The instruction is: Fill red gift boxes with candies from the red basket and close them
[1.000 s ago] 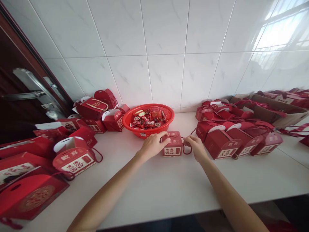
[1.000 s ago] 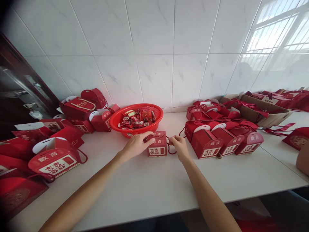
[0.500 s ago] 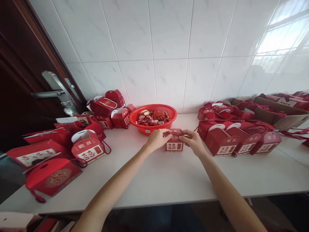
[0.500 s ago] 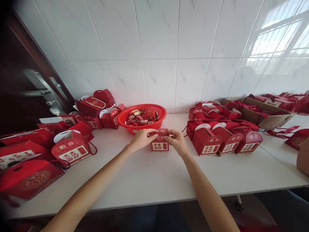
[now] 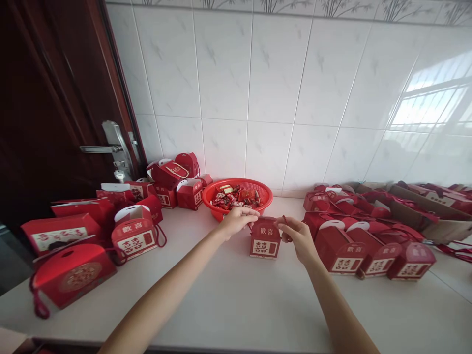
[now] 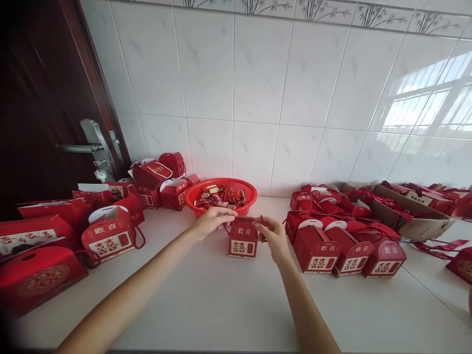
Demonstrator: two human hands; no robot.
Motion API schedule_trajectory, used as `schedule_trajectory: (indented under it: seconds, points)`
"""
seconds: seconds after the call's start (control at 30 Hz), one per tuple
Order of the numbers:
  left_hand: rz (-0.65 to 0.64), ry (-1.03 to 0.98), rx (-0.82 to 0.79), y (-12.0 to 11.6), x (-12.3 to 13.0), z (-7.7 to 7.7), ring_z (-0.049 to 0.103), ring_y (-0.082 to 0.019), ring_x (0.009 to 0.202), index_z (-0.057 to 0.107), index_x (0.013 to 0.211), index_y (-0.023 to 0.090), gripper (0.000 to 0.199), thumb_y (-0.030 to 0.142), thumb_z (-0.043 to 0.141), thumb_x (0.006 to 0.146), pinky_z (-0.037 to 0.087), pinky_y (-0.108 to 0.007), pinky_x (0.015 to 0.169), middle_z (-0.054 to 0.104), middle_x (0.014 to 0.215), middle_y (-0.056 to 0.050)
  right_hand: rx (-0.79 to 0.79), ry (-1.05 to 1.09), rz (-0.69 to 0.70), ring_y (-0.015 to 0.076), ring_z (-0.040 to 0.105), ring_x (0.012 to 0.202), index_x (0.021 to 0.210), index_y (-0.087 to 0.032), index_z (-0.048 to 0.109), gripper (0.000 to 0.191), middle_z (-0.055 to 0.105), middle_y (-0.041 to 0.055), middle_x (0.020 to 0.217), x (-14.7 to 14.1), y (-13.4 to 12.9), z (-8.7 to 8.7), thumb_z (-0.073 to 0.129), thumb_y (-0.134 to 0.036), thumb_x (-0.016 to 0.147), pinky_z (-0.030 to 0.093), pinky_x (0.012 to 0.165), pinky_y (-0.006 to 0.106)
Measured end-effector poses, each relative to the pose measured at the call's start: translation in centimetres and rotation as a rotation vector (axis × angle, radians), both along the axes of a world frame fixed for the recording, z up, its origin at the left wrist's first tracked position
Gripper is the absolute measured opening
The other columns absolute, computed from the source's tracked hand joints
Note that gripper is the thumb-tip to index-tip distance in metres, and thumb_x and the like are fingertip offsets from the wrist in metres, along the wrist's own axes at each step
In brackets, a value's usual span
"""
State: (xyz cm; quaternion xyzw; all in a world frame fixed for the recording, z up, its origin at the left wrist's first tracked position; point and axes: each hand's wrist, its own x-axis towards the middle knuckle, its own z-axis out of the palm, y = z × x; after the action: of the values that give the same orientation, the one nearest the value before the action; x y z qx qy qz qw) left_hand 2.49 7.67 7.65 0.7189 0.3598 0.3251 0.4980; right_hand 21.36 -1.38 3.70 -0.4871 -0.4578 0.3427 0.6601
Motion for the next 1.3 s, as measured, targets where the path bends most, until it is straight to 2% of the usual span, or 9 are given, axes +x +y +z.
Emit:
schedule_trajectory:
  seconds: [0.13, 0.27, 0.37, 0.5, 0.67, 0.87, 1.13, 1.23, 1.3]
  points:
    - [0.017, -0.11, -0.069, 0.3, -0.7, 1.2, 0.057, -0.01, 0.061, 0.076, 0.093, 0.014, 0.024, 0.03, 0.067, 0.077, 0.048, -0.025, 0.062, 0.07, 0.073, -0.003, 0.004, 0.069, -0.045, 0.013, 0.056, 0.054, 0.077, -0.017, 0.073, 0.03, 0.074, 0.007, 0.074, 0.9, 0.3, 1.8, 0.079, -0.04, 0.06, 0.049, 0.057, 0.03]
    - [0.0, -0.184, -0.152, 0.1, -0.8, 2.4, 0.068, -0.018, 0.089, 0.076, 0.096, 0.016, 0.027, 0.032, 0.073, 0.074, 0.052, -0.03, 0.082, 0.076, 0.089, -0.007, -0.033, 0.068, -0.034, 0.0183, 0.066, 0.068, 0.074, -0.016, 0.074, 0.028, 0.075, 0.0087, 0.073, 1.3, 0.7, 4.0, 0.081, -0.038, 0.057, 0.054, 0.071, 0.032]
    - [-0.096, -0.208, -0.173, -0.5, 0.0, 3.2, 0.068, -0.022, 0.103, 0.076, 0.094, 0.016, 0.026, 0.029, 0.079, 0.072, 0.05, -0.036, 0.094, 0.077, 0.094, -0.008, -0.087, -0.035, 0.037, 0.0175, 0.065, 0.067, 0.074, -0.016, 0.073, 0.027, 0.075, 0.0069, 0.072, 0.7, 0.9, 5.2, 0.08, -0.037, 0.06, 0.053, 0.07, 0.03]
    - [-0.188, -0.175, -0.147, -1.3, 1.5, 3.9, 0.069, -0.023, 0.103, 0.076, 0.096, 0.015, 0.021, 0.022, 0.075, 0.077, 0.049, -0.04, 0.101, 0.077, 0.099, -0.008, -0.101, -0.165, 0.164, 0.0192, 0.067, 0.072, 0.079, -0.016, 0.073, 0.024, 0.074, 0.004, 0.074, -0.6, 1.0, 5.9, 0.076, -0.037, 0.067, 0.052, 0.069, 0.03]
    - [-0.178, -0.117, -0.015, -2.0, 2.3, 4.0, 0.069, -0.024, 0.107, 0.074, 0.106, 0.015, 0.025, 0.017, 0.069, 0.082, 0.049, -0.044, 0.104, 0.077, 0.1, -0.009, -0.055, -0.159, 0.107, 0.0216, 0.067, 0.073, 0.078, -0.016, 0.069, 0.025, 0.071, 0.0024, 0.07, -1.7, 1.7, 5.2, 0.076, -0.034, 0.062, 0.051, 0.066, 0.031]
    - [-0.186, -0.135, 0.092, -1.8, 2.2, 2.8, 0.069, -0.024, 0.109, 0.074, 0.104, 0.016, 0.026, 0.014, 0.069, 0.079, 0.051, -0.043, 0.103, 0.076, 0.111, -0.009, 0.023, -0.16, 0.041, 0.016, 0.058, 0.061, 0.072, -0.016, 0.066, 0.019, 0.065, 0.0, 0.063, -2.3, 2.7, 3.8, 0.069, -0.03, 0.059, 0.043, 0.055, 0.026]
    - [-0.2, -0.069, 0.204, -1.4, 1.5, 1.2, 0.07, -0.023, 0.108, 0.072, 0.104, 0.016, 0.025, 0.018, 0.066, 0.081, 0.053, -0.041, 0.101, 0.076, 0.112, -0.008, 0.054, -0.105, -0.039, 0.0188, 0.062, 0.068, 0.081, -0.017, 0.065, 0.028, 0.069, 0.0037, 0.072, -3.6, 2.5, 0.9, 0.067, -0.039, 0.065, 0.047, 0.061, 0.028]
    - [-0.238, -0.076, 0.28, -1.4, 1.2, 0.8, 0.071, -0.022, 0.105, 0.071, 0.109, 0.018, 0.028, 0.022, 0.065, 0.082, 0.054, -0.039, 0.099, 0.076, 0.111, -0.007, 0.042, -0.123, -0.063, 0.019, 0.062, 0.068, 0.084, -0.017, 0.067, 0.027, 0.069, 0.0029, 0.071, -3.4, 1.7, 0.8, 0.069, -0.036, 0.066, 0.047, 0.061, 0.028]
    - [-0.198, -0.041, 0.359, -1.5, 1.1, 0.5, 0.07, -0.022, 0.107, 0.069, 0.115, 0.02, 0.034, 0.026, 0.067, 0.081, 0.053, -0.038, 0.1, 0.076, 0.11, -0.006, 0.017, -0.118, -0.06, 0.0195, 0.064, 0.069, 0.088, -0.016, 0.069, 0.029, 0.07, 0.0037, 0.073, -3.0, 1.2, 1.2, 0.069, -0.035, 0.066, 0.048, 0.061, 0.029]
